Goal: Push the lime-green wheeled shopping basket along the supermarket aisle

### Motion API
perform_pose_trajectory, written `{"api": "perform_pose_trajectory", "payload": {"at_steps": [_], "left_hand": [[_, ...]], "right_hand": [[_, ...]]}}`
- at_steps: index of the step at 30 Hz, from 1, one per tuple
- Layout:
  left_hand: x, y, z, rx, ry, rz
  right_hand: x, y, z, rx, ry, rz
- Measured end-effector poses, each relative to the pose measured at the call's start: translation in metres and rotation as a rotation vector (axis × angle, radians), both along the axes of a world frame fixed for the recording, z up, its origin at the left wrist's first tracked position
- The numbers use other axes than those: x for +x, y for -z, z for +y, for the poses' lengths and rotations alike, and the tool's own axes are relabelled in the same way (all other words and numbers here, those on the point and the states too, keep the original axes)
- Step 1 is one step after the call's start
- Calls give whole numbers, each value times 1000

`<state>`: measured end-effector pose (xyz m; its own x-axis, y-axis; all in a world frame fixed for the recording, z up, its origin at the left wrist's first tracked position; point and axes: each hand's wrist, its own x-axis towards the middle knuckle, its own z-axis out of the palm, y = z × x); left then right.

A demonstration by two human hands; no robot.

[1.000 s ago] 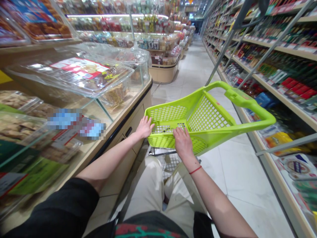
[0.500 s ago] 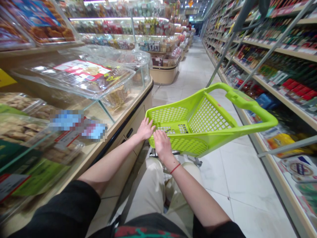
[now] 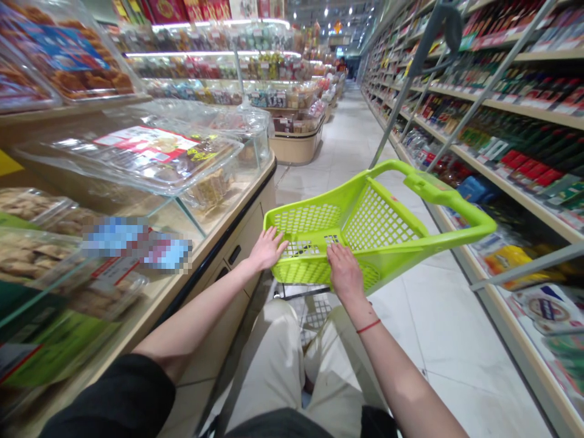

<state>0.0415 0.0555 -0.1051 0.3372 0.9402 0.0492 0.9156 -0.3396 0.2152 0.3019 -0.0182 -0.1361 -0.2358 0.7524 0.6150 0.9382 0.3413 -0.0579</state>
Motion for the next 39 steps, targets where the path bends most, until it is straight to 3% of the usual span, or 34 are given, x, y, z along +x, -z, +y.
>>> {"api": "perform_pose_trajectory", "payload": {"at_steps": [7,15,19,25,28,31,35,39], "left_hand": [[24,-8,-33,38,326,-44],[22,-2,-39,22,298,-47],[20,-2,-39,48,323,-44],[8,-2,-38,123,475,-2],[1,2,-37,130,536,27],[-4,6,-36,175,570,27],[-5,7,-37,193,567,36],[1,2,-33,157,398,14]], "right_hand": [[-21,-2,5,-19,-10,-35],[-44,-3,-4,-37,-62,-96],[-18,-6,-7,-19,-51,-147],[54,-19,-6,17,142,-128],[72,-22,-2,41,221,-77],[60,-19,3,50,250,-35],[18,-8,6,9,165,-20],[-11,-3,5,-35,89,-31]]}}
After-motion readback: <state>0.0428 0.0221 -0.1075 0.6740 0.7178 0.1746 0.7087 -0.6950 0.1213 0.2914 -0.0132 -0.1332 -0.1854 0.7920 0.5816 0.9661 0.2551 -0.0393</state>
